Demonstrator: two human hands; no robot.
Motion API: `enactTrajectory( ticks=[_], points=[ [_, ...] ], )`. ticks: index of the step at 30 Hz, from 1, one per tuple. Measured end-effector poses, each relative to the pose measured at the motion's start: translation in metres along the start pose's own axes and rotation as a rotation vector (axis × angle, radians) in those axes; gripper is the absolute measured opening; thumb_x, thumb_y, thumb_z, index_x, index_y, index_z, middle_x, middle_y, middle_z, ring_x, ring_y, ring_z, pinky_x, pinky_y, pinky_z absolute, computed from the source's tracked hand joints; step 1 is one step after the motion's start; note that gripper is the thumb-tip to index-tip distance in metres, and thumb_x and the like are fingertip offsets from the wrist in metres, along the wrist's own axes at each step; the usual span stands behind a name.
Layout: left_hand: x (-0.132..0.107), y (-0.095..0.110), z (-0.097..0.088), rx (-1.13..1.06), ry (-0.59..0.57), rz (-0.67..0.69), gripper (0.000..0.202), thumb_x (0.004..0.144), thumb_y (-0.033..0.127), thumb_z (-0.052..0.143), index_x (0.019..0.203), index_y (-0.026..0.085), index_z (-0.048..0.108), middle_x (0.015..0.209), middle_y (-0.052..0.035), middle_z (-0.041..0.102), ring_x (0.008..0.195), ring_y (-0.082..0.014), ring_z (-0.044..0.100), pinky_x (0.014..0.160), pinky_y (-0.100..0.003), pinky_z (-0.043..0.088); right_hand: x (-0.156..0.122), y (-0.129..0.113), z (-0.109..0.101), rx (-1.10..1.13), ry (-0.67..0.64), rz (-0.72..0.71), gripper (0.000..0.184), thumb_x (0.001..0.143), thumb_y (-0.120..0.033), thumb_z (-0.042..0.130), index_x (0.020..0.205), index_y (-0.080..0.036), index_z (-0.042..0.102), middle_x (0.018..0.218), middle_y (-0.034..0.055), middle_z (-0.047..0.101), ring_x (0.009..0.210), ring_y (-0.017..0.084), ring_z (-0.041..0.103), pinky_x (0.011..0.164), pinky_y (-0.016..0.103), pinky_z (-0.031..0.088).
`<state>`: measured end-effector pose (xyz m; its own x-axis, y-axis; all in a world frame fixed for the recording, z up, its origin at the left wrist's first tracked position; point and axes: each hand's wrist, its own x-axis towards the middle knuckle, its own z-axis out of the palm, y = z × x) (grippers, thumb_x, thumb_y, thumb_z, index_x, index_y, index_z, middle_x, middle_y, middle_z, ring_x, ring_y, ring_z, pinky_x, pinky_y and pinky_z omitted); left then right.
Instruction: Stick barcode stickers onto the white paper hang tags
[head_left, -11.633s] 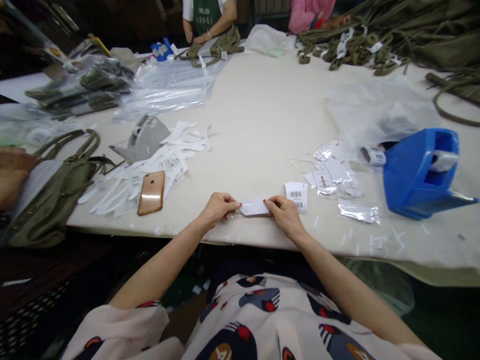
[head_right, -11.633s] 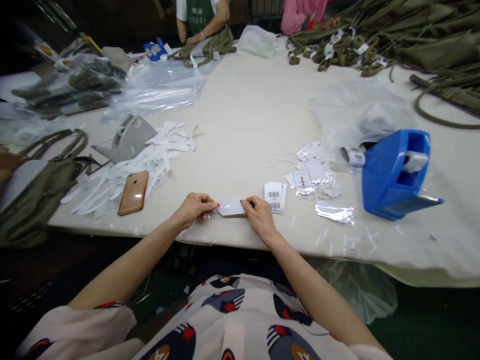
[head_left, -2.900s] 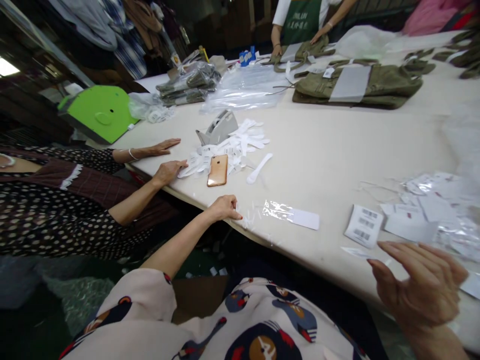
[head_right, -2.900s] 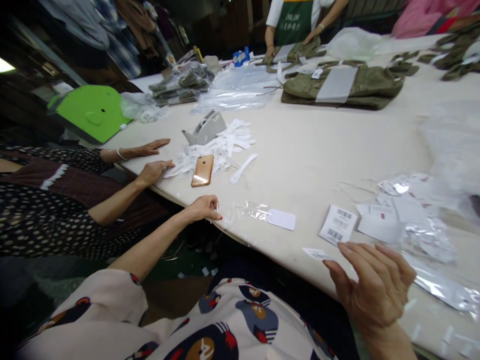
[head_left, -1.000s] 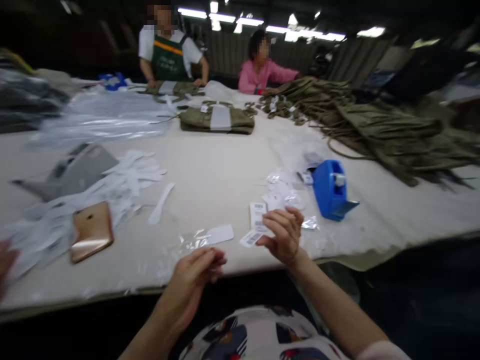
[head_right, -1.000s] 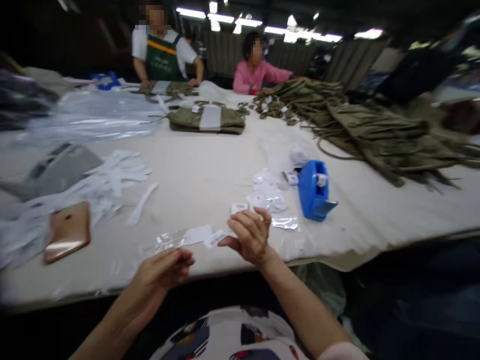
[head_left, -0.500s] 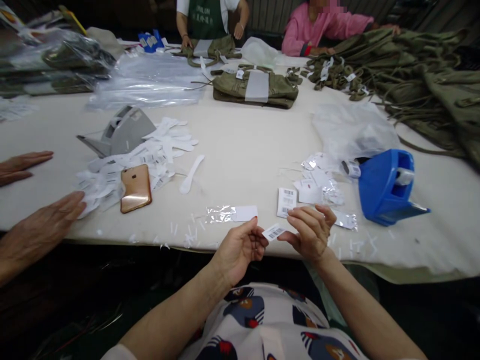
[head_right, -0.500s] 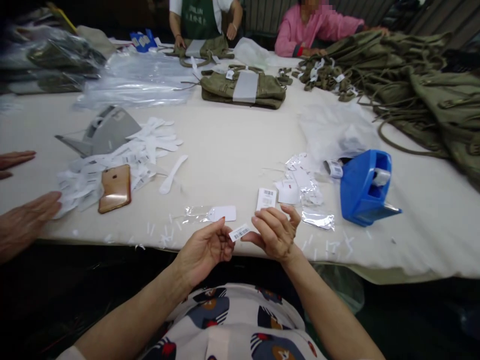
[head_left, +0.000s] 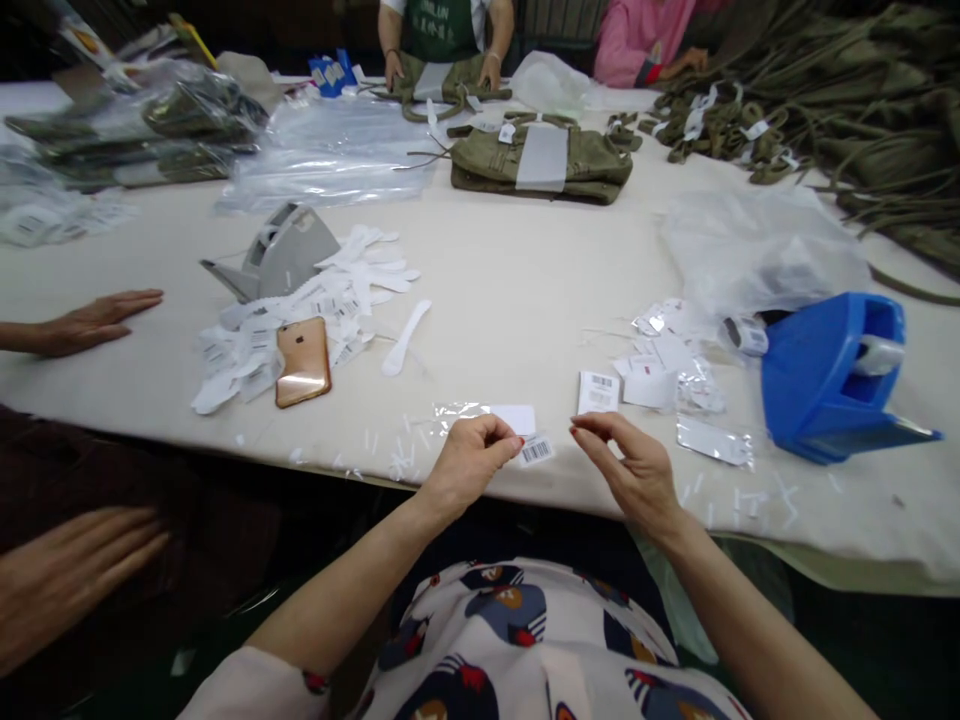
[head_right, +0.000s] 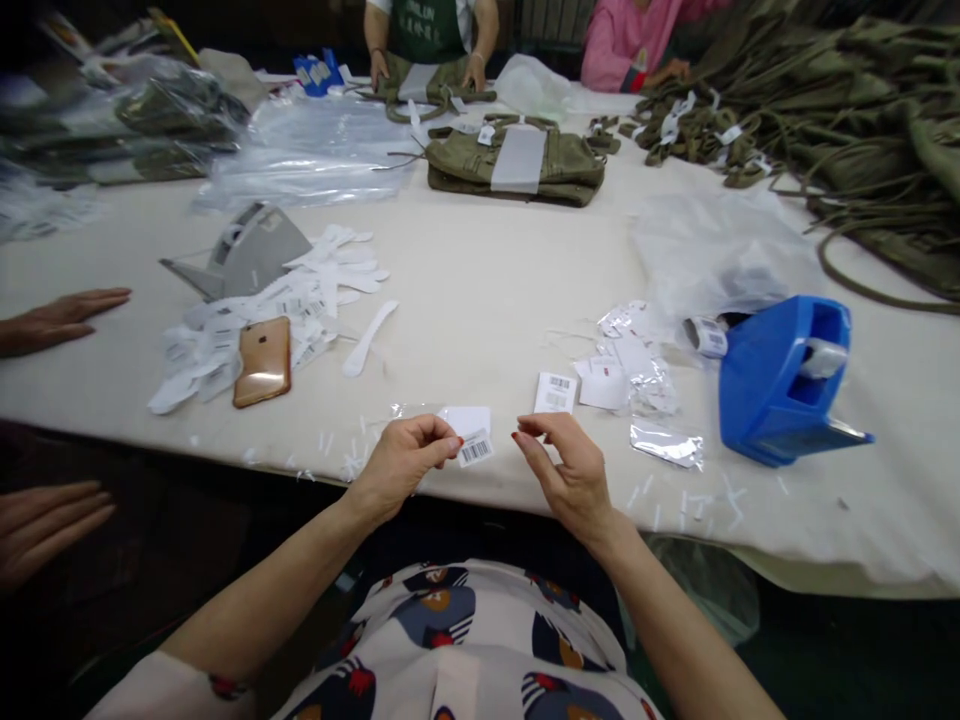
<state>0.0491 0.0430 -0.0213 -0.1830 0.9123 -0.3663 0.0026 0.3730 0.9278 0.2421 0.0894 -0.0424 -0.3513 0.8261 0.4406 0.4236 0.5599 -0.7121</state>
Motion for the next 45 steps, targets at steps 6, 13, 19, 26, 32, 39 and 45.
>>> enactTrajectory(
  ticks=[6,13,19,26,32,39,45],
  points=[
    [-0.003,-0.004,-0.001,0.121,-0.068,0.039,0.013,0.065,0.025,0.061,0.056,0.016,0.058,0.054,0.0037,0.047,0.053,-0.0086,0.04,0.054,-0.022,0.031,-0.001,-0.012,0.017,0.199,-0.263,0.276,0.02,0.081,-0.037,0.054,0.081,-0.019,0.063,0.07,0.0011,0.063,0.06,0.012,0.054,0.056,0.023,0.044],
    [0.004,-0.021,-0.012,0.245,0.021,0.129,0.012,0.069,0.028,0.063,0.074,0.018,0.064,0.059,0.0015,0.055,0.056,-0.0116,0.048,0.058,-0.023,0.038,-0.005,-0.011,0.034,0.219,-0.213,0.366,0.02,0.079,-0.036,0.053,0.074,-0.018,0.06,0.064,-0.0001,0.059,0.058,0.011,0.051,0.056,0.023,0.042],
    [0.029,-0.042,-0.034,0.675,0.061,0.617,0.017,0.08,0.02,0.05,0.09,0.02,0.065,0.09,-0.0067,0.064,0.085,-0.0174,0.056,0.08,-0.031,0.042,0.013,-0.002,0.055,0.244,-0.068,0.538,0.023,0.075,-0.039,0.055,0.072,-0.017,0.059,0.063,-0.0001,0.058,0.057,0.012,0.05,0.057,0.025,0.041],
    [0.04,-0.069,-0.038,0.854,-0.067,0.796,0.024,0.086,0.018,0.04,0.087,0.019,0.064,0.093,-0.0091,0.064,0.091,-0.0186,0.052,0.084,-0.035,0.041,0.019,0.006,0.075,0.148,-0.146,0.543,0.022,0.075,-0.039,0.054,0.073,-0.018,0.061,0.064,0.001,0.061,0.06,0.014,0.053,0.06,0.027,0.04],
    [0.04,-0.07,-0.038,0.826,-0.064,0.783,0.024,0.086,0.018,0.04,0.088,0.019,0.064,0.093,-0.0087,0.063,0.091,-0.0186,0.052,0.085,-0.036,0.041,0.02,0.009,0.077,0.058,-0.174,0.55,0.024,0.075,-0.042,0.053,0.073,-0.019,0.062,0.066,0.0015,0.063,0.06,0.015,0.055,0.059,0.027,0.04],
    [0.038,-0.07,-0.037,0.821,-0.041,0.757,0.023,0.086,0.021,0.041,0.09,0.019,0.064,0.094,-0.0086,0.063,0.091,-0.0187,0.051,0.085,-0.036,0.04,0.02,0.011,0.078,0.013,-0.186,0.529,0.024,0.075,-0.042,0.052,0.072,-0.02,0.062,0.066,0.0015,0.064,0.06,0.015,0.055,0.058,0.027,0.04],
    [0.036,-0.066,-0.036,0.853,-0.03,0.761,0.024,0.087,0.022,0.039,0.093,0.019,0.063,0.092,-0.0092,0.062,0.089,-0.0191,0.051,0.083,-0.036,0.04,0.022,0.01,0.078,-0.035,-0.207,0.524,0.026,0.076,-0.042,0.05,0.074,-0.02,0.063,0.07,0.0024,0.064,0.063,0.016,0.056,0.062,0.029,0.041]
  ],
)
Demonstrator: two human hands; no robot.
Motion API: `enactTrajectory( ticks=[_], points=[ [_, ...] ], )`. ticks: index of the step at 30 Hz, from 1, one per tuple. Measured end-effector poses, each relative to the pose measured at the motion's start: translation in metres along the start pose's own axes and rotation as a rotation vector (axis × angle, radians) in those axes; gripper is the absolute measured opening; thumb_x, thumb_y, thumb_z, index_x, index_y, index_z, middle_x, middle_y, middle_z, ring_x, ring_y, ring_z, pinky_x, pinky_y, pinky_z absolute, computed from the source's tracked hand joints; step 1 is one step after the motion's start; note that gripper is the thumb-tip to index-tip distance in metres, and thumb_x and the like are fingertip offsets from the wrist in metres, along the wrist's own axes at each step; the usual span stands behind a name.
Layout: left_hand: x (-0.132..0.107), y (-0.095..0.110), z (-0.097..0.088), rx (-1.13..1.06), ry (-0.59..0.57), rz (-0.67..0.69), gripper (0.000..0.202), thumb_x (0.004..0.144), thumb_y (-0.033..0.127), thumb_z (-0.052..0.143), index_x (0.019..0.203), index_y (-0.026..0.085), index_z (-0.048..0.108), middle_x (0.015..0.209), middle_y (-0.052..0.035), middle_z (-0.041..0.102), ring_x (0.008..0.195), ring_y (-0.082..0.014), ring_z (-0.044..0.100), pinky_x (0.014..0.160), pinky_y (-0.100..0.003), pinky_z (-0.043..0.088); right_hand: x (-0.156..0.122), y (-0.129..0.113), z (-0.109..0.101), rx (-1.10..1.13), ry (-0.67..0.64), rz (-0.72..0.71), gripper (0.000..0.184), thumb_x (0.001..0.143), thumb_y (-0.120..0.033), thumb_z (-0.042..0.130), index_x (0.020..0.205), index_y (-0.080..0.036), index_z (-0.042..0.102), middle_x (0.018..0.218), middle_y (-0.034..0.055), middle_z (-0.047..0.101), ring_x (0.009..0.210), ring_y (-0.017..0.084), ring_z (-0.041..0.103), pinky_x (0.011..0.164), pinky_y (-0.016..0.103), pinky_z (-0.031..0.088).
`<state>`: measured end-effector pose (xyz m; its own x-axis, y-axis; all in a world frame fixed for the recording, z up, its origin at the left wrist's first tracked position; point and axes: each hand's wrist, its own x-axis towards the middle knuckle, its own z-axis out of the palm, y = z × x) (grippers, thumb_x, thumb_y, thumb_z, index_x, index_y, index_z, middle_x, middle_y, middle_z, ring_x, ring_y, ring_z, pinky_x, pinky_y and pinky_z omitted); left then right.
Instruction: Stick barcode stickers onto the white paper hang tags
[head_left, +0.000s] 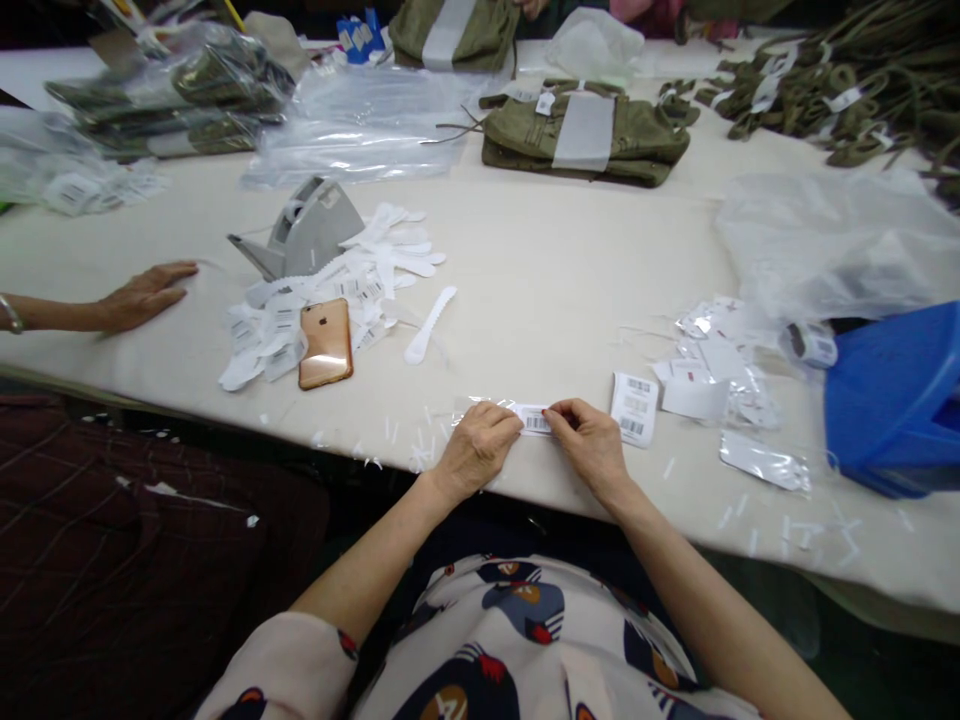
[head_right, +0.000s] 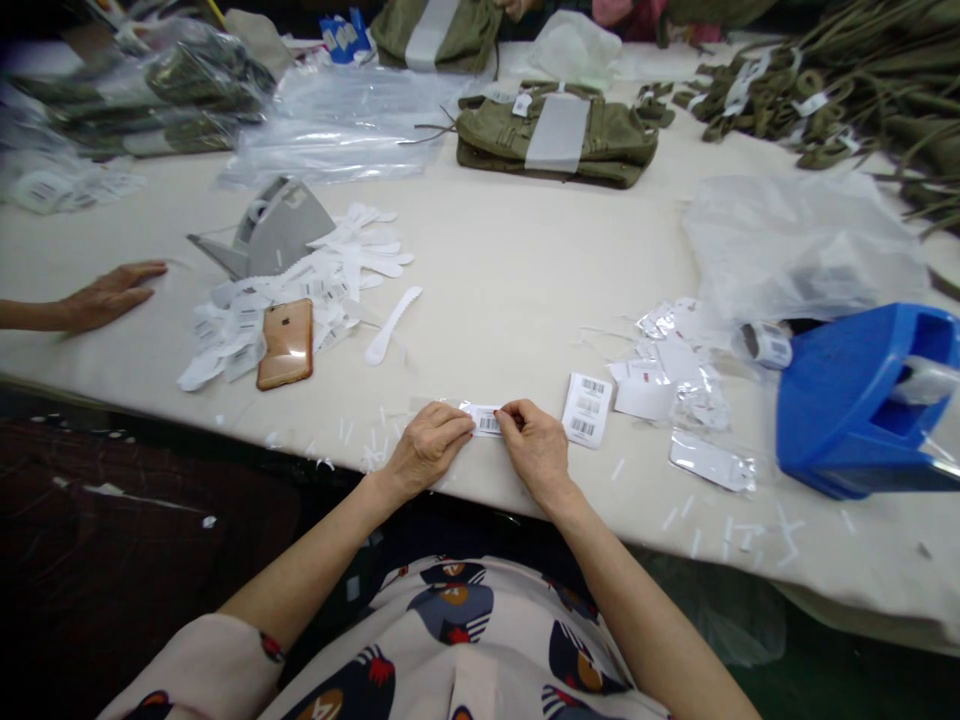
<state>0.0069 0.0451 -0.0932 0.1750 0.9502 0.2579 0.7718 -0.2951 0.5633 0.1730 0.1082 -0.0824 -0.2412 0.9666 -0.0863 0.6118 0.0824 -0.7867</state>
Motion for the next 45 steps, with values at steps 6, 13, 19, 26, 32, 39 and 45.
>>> enactTrajectory(
  ticks=[6,13,19,26,32,39,45],
  points=[
    [-0.001,-0.003,0.003,0.033,-0.007,0.041,0.027,0.087,0.019,0.039,0.103,0.02,0.061,0.094,-0.0087,0.062,0.089,-0.0188,0.051,0.082,-0.036,0.041,-0.001,0.0,0.001,-0.025,0.018,-0.022,0.024,0.076,-0.041,0.05,0.074,-0.02,0.063,0.069,0.0022,0.065,0.061,0.016,0.056,0.06,0.028,0.041],
    [0.002,0.0,0.0,0.18,-0.056,0.078,0.029,0.088,0.018,0.036,0.101,0.019,0.062,0.09,-0.0089,0.061,0.087,-0.0199,0.049,0.079,-0.035,0.04,-0.004,0.0,0.005,-0.241,0.083,-0.176,0.021,0.081,-0.033,0.047,0.08,-0.018,0.061,0.072,0.0045,0.065,0.063,0.017,0.058,0.06,0.028,0.041],
    [0.003,0.001,-0.001,0.183,-0.055,0.098,0.028,0.087,0.017,0.036,0.101,0.017,0.061,0.088,-0.0081,0.061,0.086,-0.0192,0.048,0.077,-0.035,0.04,-0.014,0.001,0.007,-0.509,0.217,-0.418,0.026,0.084,-0.025,0.047,0.105,-0.012,0.056,0.086,0.0112,0.065,0.081,0.022,0.058,0.066,0.032,0.043],
    [0.003,0.001,-0.002,0.194,-0.061,0.106,0.025,0.087,0.017,0.039,0.099,0.017,0.061,0.086,-0.0077,0.06,0.083,-0.018,0.049,0.078,-0.034,0.04,-0.039,0.007,0.01,-0.624,0.115,-0.656,0.038,0.088,-0.028,0.045,0.123,-0.013,0.048,0.125,0.0111,0.053,0.119,0.03,0.04,0.101,0.055,0.022],
    [0.003,0.0,0.002,0.165,-0.015,0.106,0.021,0.085,0.015,0.043,0.092,0.016,0.062,0.084,-0.0071,0.061,0.083,-0.0173,0.05,0.078,-0.033,0.042,-0.039,0.008,0.005,-0.596,0.089,-0.711,0.035,0.088,-0.027,0.045,0.121,-0.015,0.05,0.125,0.0098,0.053,0.124,0.029,0.036,0.103,0.055,0.016],
    [0.01,-0.004,-0.025,-0.202,-0.029,-0.131,0.014,0.079,0.016,0.05,0.088,0.018,0.061,0.087,-0.0043,0.063,0.085,-0.0149,0.057,0.079,-0.029,0.046,-0.027,0.013,-0.012,-0.445,0.108,-0.497,0.028,0.086,-0.029,0.047,0.11,-0.016,0.056,0.106,0.0102,0.06,0.097,0.023,0.052,0.083,0.037,0.039],
    [0.028,-0.021,-0.054,0.09,-0.114,-0.275,0.029,0.067,0.024,0.065,0.094,0.013,0.061,0.096,-0.009,0.059,0.096,-0.0225,0.052,0.088,-0.037,0.041,-0.005,0.001,-0.01,-0.458,-0.021,-0.33,0.025,0.075,-0.031,0.058,0.097,-0.018,0.059,0.102,0.011,0.055,0.091,0.026,0.05,0.076,0.038,0.04]
  ],
)
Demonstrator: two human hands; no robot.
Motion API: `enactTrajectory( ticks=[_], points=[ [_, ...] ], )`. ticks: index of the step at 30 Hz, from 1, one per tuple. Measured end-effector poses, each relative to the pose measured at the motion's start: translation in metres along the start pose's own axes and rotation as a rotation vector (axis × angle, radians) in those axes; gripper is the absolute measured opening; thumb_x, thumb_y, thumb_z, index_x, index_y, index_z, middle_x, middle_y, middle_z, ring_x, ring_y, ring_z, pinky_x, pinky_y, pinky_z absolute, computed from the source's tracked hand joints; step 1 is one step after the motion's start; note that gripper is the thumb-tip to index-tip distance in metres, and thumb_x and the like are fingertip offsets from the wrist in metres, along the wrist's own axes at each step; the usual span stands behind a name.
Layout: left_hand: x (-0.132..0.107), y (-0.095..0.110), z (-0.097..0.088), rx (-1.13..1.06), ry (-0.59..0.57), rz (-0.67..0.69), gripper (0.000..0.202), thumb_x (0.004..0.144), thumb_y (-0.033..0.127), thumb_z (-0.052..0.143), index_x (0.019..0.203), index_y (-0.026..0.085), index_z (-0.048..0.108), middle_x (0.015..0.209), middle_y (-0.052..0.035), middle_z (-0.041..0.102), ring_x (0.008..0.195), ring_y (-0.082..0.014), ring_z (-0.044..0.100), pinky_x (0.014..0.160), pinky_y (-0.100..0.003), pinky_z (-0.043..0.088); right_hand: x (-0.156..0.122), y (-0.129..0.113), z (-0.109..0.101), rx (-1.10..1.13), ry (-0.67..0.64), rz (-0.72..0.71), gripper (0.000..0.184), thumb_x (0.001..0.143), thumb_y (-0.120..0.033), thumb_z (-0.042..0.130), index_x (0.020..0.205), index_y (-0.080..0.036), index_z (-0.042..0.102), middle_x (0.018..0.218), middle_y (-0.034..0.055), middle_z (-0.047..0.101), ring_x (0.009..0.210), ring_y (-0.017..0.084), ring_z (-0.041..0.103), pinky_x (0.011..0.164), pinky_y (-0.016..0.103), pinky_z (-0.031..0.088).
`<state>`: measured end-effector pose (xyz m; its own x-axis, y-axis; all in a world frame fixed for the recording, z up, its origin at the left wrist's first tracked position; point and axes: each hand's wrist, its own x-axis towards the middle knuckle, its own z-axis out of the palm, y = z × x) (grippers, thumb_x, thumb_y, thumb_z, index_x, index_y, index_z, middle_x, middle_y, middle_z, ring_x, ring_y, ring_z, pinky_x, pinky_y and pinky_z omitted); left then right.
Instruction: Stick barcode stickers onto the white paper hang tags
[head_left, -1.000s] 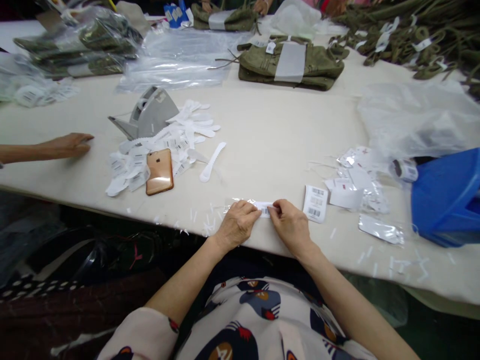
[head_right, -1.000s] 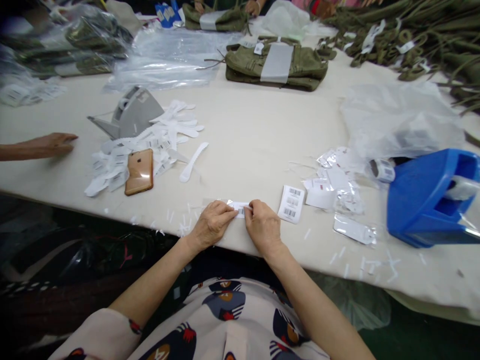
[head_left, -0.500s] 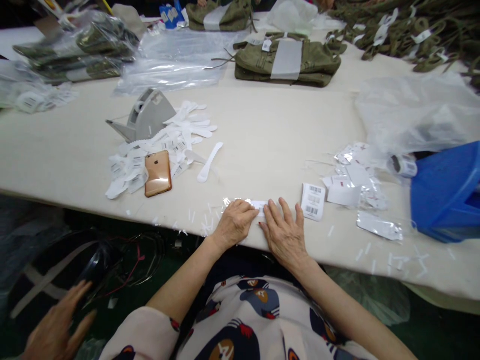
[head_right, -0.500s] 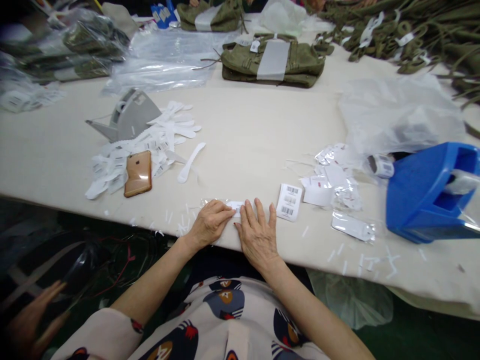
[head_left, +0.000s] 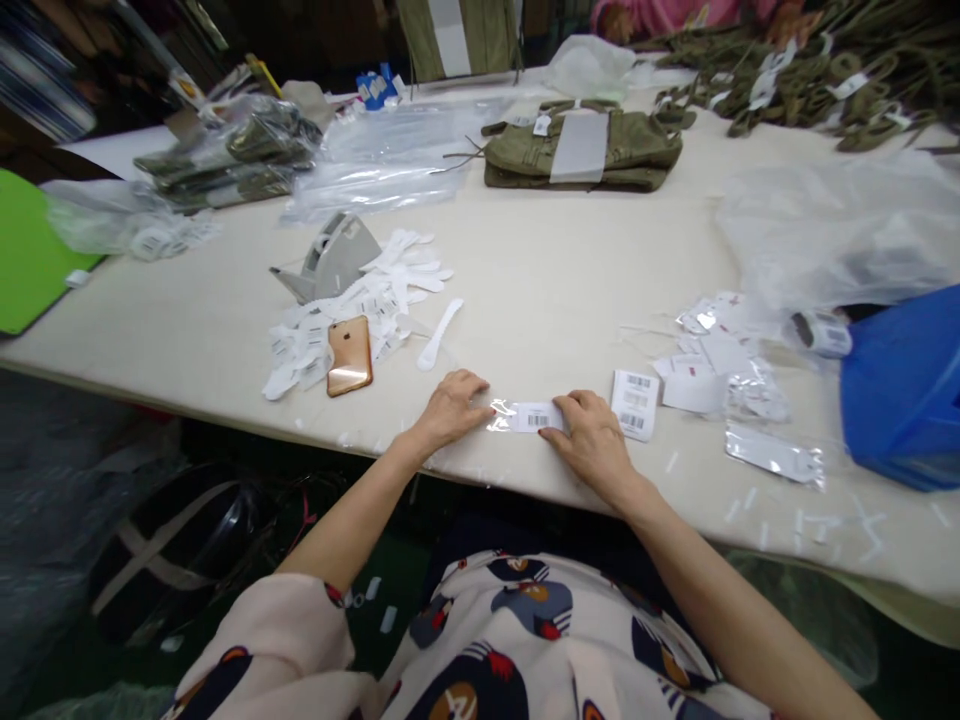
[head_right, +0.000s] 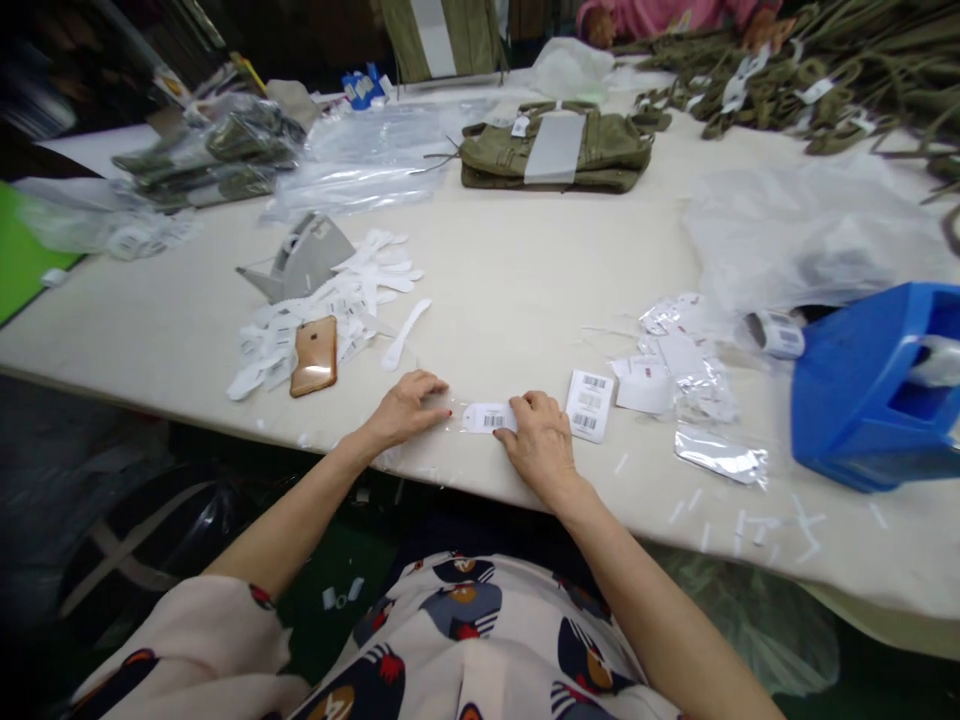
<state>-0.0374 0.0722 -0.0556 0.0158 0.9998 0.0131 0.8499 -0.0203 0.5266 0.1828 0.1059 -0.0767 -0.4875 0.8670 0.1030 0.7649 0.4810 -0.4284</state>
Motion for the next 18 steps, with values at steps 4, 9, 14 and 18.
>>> enactTrajectory(
  ticks=[4,9,14,18],
  points=[
    [0.015,0.002,0.001,0.027,-0.156,-0.027,0.023,0.063,0.026,0.067,0.081,0.013,0.062,0.085,-0.0058,0.057,0.082,-0.0187,0.053,0.076,-0.031,0.044,0.003,0.001,0.001,0.14,0.036,0.036,0.026,0.07,-0.027,0.059,0.095,-0.018,0.057,0.096,0.0092,0.056,0.09,0.024,0.051,0.076,0.036,0.041],
    [0.024,0.01,0.002,-0.244,-0.305,-0.14,0.005,0.06,0.018,0.061,0.063,0.014,0.06,0.061,0.0021,0.053,0.058,-0.0097,0.047,0.054,-0.021,0.037,-0.001,0.005,0.003,0.409,0.035,0.167,0.017,0.071,-0.026,0.055,0.087,-0.02,0.056,0.077,0.0027,0.06,0.071,0.018,0.055,0.068,0.032,0.042],
    [0.024,0.014,0.002,-0.533,-0.403,-0.248,0.012,0.057,0.022,0.063,0.063,0.011,0.062,0.053,0.0031,0.054,0.05,-0.0076,0.044,0.049,-0.02,0.032,0.0,0.011,0.005,0.762,-0.002,0.257,0.019,0.067,-0.03,0.059,0.083,-0.02,0.057,0.074,0.0012,0.061,0.07,0.016,0.057,0.068,0.031,0.044],
    [0.025,0.02,0.0,-0.539,-0.391,-0.266,0.013,0.055,0.023,0.065,0.06,0.011,0.064,0.049,0.0033,0.053,0.048,-0.007,0.042,0.048,-0.02,0.031,0.004,0.015,0.001,1.013,-0.072,0.326,0.025,0.057,-0.032,0.067,0.077,-0.019,0.058,0.067,-0.0002,0.06,0.065,0.015,0.057,0.062,0.029,0.045]
  ],
)
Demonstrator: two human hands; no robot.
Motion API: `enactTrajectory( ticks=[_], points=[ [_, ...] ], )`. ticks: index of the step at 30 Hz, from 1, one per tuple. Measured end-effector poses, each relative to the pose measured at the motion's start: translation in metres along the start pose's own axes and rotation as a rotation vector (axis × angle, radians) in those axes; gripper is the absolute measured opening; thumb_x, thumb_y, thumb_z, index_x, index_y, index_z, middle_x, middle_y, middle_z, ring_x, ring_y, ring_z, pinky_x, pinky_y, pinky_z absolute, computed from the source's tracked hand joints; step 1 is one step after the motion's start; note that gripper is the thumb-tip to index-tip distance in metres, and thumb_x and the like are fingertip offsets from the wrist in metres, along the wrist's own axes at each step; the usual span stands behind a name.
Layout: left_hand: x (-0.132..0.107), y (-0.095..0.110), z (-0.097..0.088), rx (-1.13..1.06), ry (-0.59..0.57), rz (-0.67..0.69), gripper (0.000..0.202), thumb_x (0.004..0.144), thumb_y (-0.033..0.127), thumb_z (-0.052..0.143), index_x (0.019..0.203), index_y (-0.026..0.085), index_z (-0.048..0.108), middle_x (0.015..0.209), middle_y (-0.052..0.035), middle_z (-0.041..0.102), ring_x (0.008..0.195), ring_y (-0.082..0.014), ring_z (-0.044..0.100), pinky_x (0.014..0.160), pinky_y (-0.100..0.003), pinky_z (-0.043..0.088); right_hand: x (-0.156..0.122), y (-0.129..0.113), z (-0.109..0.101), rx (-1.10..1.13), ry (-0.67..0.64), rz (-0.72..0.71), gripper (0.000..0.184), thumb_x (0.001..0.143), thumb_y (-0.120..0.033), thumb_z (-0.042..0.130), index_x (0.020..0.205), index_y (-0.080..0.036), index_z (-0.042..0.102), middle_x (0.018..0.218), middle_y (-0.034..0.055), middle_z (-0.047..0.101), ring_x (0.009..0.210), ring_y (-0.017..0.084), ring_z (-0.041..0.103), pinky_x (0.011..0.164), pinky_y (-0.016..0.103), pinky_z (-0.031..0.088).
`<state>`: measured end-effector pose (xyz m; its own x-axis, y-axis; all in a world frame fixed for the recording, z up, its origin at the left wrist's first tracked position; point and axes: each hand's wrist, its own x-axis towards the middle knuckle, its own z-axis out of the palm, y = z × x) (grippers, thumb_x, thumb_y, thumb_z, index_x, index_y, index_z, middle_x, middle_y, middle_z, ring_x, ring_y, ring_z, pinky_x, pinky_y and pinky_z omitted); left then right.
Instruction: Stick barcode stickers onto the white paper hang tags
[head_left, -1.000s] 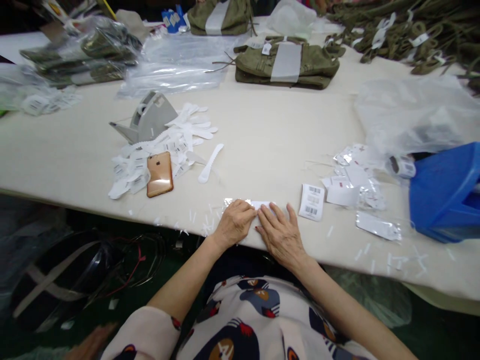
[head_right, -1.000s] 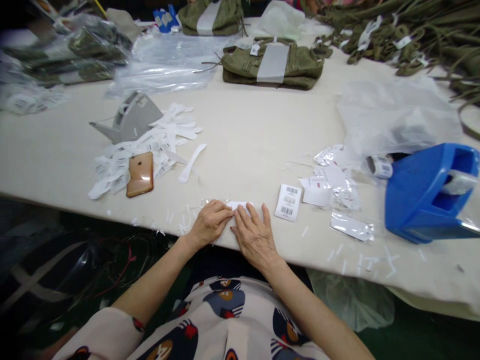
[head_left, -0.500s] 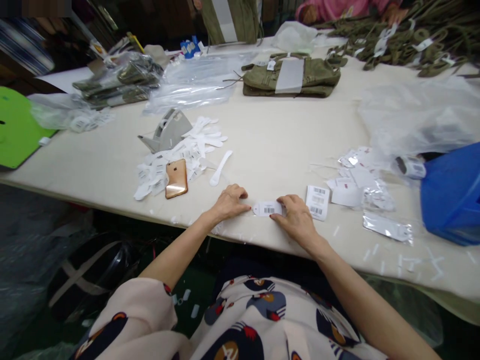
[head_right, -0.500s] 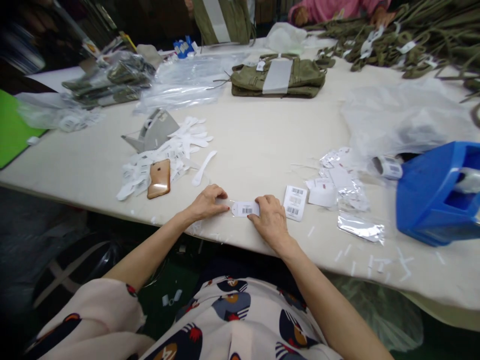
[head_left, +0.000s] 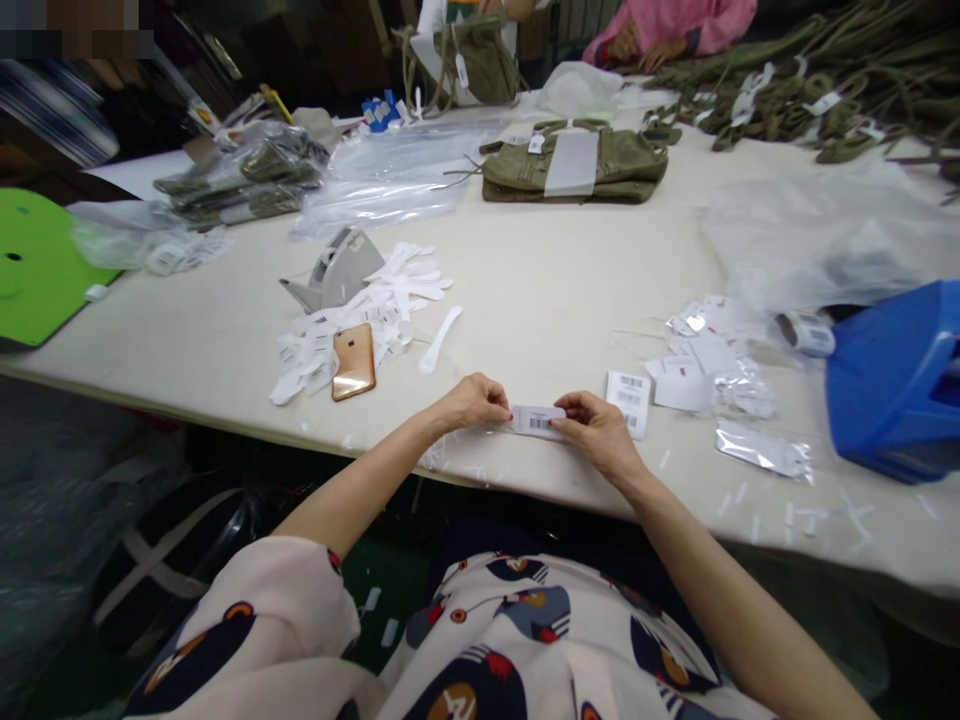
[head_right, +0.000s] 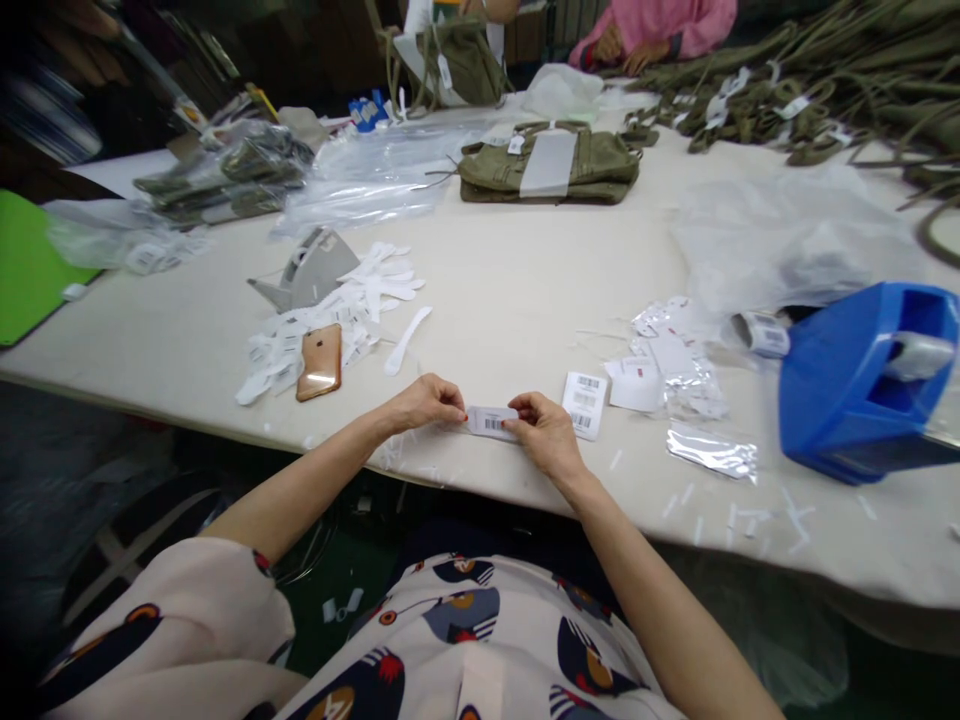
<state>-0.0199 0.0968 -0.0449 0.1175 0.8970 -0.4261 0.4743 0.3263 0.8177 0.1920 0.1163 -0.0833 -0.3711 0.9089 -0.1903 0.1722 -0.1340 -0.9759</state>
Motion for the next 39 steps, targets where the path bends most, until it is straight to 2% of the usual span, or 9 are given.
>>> enactTrajectory(
  ticks=[8,15,19,23,28,31,33,35,39],
  points=[
    [-0.003,0.01,-0.003,-0.087,-0.006,-0.007,0.014,0.053,0.022,0.067,0.061,0.011,0.066,0.052,0.0003,0.059,0.051,-0.0092,0.049,0.052,-0.021,0.037,0.001,-0.019,-0.016,0.142,-0.036,0.058,0.029,0.05,-0.03,0.074,0.071,-0.017,0.06,0.061,-0.0018,0.061,0.059,0.013,0.057,0.059,0.027,0.044],
    [-0.001,0.016,0.009,-0.101,-0.041,0.0,0.017,0.055,0.026,0.067,0.061,0.01,0.065,0.05,0.0022,0.055,0.049,-0.0081,0.046,0.05,-0.021,0.034,-0.003,-0.015,-0.001,0.196,-0.069,0.123,0.031,0.047,-0.031,0.076,0.069,-0.017,0.059,0.06,-0.0019,0.06,0.057,0.012,0.055,0.057,0.026,0.042],
    [0.003,0.019,0.013,-0.105,-0.03,0.037,0.017,0.055,0.027,0.068,0.062,0.011,0.065,0.051,0.003,0.055,0.05,-0.0076,0.045,0.05,-0.021,0.032,-0.008,-0.008,0.004,0.164,0.018,0.03,0.032,0.052,-0.035,0.074,0.075,-0.018,0.059,0.066,-0.0003,0.061,0.062,0.014,0.056,0.061,0.028,0.046],
    [0.005,0.018,0.014,-0.196,0.055,0.004,0.018,0.055,0.027,0.069,0.062,0.011,0.063,0.055,0.0017,0.058,0.052,-0.0082,0.048,0.053,-0.022,0.035,-0.015,-0.003,0.004,0.038,0.163,-0.082,0.028,0.065,-0.039,0.066,0.084,-0.018,0.061,0.079,0.0037,0.065,0.072,0.017,0.059,0.071,0.032,0.047],
    [0.007,0.019,0.017,-0.251,0.086,0.018,0.019,0.055,0.027,0.07,0.061,0.01,0.063,0.055,0.0007,0.058,0.052,-0.0079,0.049,0.054,-0.022,0.035,-0.023,-0.008,0.009,-0.072,0.113,-0.101,0.019,0.069,-0.035,0.059,0.078,-0.019,0.066,0.077,0.0036,0.067,0.072,0.018,0.06,0.072,0.032,0.046],
    [0.007,0.022,0.02,-0.282,0.072,0.013,0.02,0.054,0.027,0.072,0.061,0.01,0.063,0.055,0.0004,0.058,0.052,-0.0079,0.049,0.054,-0.022,0.035,-0.024,-0.011,0.007,-0.093,0.148,-0.103,0.023,0.072,-0.039,0.058,0.079,-0.018,0.064,0.075,0.0036,0.066,0.07,0.017,0.059,0.069,0.031,0.045],
    [0.007,0.026,0.024,-0.329,0.061,0.01,0.022,0.054,0.028,0.073,0.062,0.01,0.062,0.055,0.0005,0.058,0.052,-0.0077,0.049,0.054,-0.022,0.034,-0.021,-0.012,0.004,-0.052,0.167,-0.083,0.029,0.072,-0.043,0.058,0.086,-0.017,0.061,0.076,0.0035,0.064,0.07,0.017,0.058,0.069,0.031,0.045],
    [0.007,0.029,0.028,-0.389,0.036,0.028,0.024,0.054,0.029,0.074,0.062,0.01,0.062,0.055,0.0009,0.057,0.052,-0.0072,0.048,0.054,-0.021,0.034,-0.018,-0.012,0.003,0.047,0.114,-0.059,0.035,0.068,-0.043,0.063,0.091,-0.017,0.058,0.078,0.0032,0.063,0.071,0.016,0.058,0.067,0.03,0.045],
    [0.007,0.032,0.032,-0.45,-0.006,0.036,0.029,0.054,0.032,0.074,0.07,0.011,0.062,0.058,0.0005,0.059,0.052,-0.0077,0.05,0.051,-0.021,0.034,-0.016,-0.012,0.005,0.216,0.063,-0.018,0.033,0.062,-0.041,0.069,0.081,-0.017,0.059,0.07,0.0007,0.062,0.064,0.014,0.056,0.063,0.028,0.045]
  ],
)
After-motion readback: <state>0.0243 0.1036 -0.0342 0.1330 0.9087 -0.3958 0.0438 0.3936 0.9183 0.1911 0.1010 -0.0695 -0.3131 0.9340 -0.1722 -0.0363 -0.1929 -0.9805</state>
